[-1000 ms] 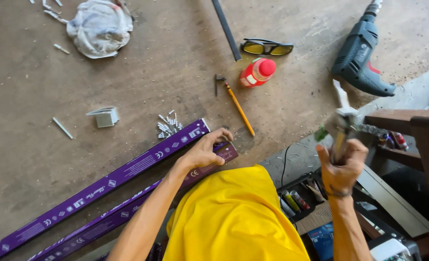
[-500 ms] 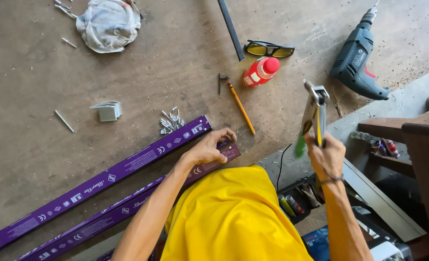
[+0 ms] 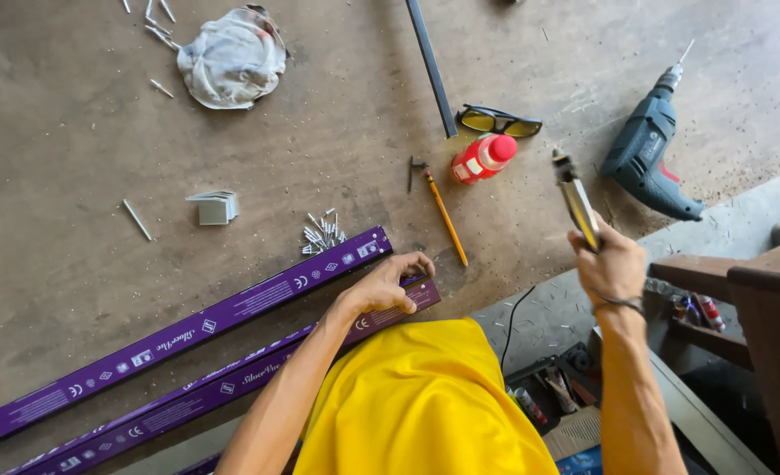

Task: Assembling window or door frame components using a pencil for marking, a power drill, and a rivet gun.

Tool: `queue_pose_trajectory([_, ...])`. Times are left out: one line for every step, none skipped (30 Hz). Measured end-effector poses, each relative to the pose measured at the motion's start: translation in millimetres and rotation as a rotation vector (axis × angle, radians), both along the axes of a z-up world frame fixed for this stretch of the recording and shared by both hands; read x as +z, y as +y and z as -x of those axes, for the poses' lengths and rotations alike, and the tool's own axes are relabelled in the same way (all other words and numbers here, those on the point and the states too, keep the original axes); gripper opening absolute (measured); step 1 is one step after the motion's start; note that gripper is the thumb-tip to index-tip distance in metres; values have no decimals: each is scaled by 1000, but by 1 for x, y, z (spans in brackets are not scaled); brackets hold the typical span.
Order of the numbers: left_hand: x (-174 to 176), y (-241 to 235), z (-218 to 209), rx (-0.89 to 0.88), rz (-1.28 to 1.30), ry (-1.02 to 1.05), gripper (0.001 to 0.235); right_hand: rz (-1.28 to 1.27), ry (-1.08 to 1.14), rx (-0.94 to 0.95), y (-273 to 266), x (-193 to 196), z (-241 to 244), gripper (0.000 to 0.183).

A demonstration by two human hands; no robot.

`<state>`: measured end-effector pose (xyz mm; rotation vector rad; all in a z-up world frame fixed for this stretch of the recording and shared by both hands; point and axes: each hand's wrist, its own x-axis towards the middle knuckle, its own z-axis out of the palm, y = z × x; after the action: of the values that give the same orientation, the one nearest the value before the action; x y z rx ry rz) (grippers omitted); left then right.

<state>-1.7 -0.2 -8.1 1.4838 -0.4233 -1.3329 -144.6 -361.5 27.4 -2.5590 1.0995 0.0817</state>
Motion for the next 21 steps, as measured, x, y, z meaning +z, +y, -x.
queue_pose_trajectory([4,0,-3,8,-5,-1,64,-5,-1,8,10,39,-13,42])
queue_pose_trajectory([8,0,-5,-3,4,-17,63,-159,-11,-17,20,77,-26,45])
queue_pose_trajectory([11,-2,-5,-17,18,-28,62,-310,-17,-44,28,116,-35,49])
queue_pose_trajectory([7,0,1,-13,18,-24,62,-310,-12,-41,41,142,-24,49])
queue_pose_trajectory([4,0,1,-1,37,-27,63,-289,17,-132,51,167,-22,20])
queue_pose_trajectory([1,1,0,11,57,-31,63,-267,45,-224,62,192,-19,28])
queue_pose_trajectory([-1,2,1,37,52,-38,63,-272,43,-197,65,187,-1,28])
queue_pose_trajectory([-2,2,2,15,42,-52,64,-496,-227,-247,66,180,17,23])
queue_pose_trajectory([-5,-1,4,-21,35,-65,65,-719,-499,-310,67,174,40,24])
queue_pose_trajectory([-9,3,0,-10,33,-70,65,-725,-499,-298,66,162,26,24])
queue_pose_trajectory([-12,3,3,-11,67,-97,66,-863,-450,-282,67,155,21,10])
queue_pose_trajectory([-16,1,6,-12,101,-123,67,-1001,-401,-266,67,147,18,30])
queue_pose_trajectory([-16,-1,9,-26,116,-120,67,-984,-408,-277,69,148,18,30])
queue_pose_trajectory([-15,-2,13,-28,93,-90,66,-903,-309,-331,71,151,18,32])
queue_pose_trajectory([-13,2,3,-17,59,-83,64,-836,-223,-363,76,148,5,34])
queue_pose_trajectory([-4,1,1,-19,64,-102,64,-835,-243,-356,70,143,12,34])
queue_pose_trajectory([2,0,-1,-32,22,-114,63,-1006,-137,-385,62,136,16,50])
queue_pose_trajectory([7,0,-1,-43,-20,-126,62,-1173,-26,-413,55,127,20,66])
queue_pose_trajectory([10,1,-2,-38,-22,-117,62,-1172,-14,-414,59,133,9,66])
queue_pose_trajectory([12,0,-3,-35,-35,-105,62,-1167,46,-500,62,138,-2,64])
queue_pose_trajectory([13,-2,-6,-38,-46,-94,62,-1160,103,-592,65,143,-13,62])
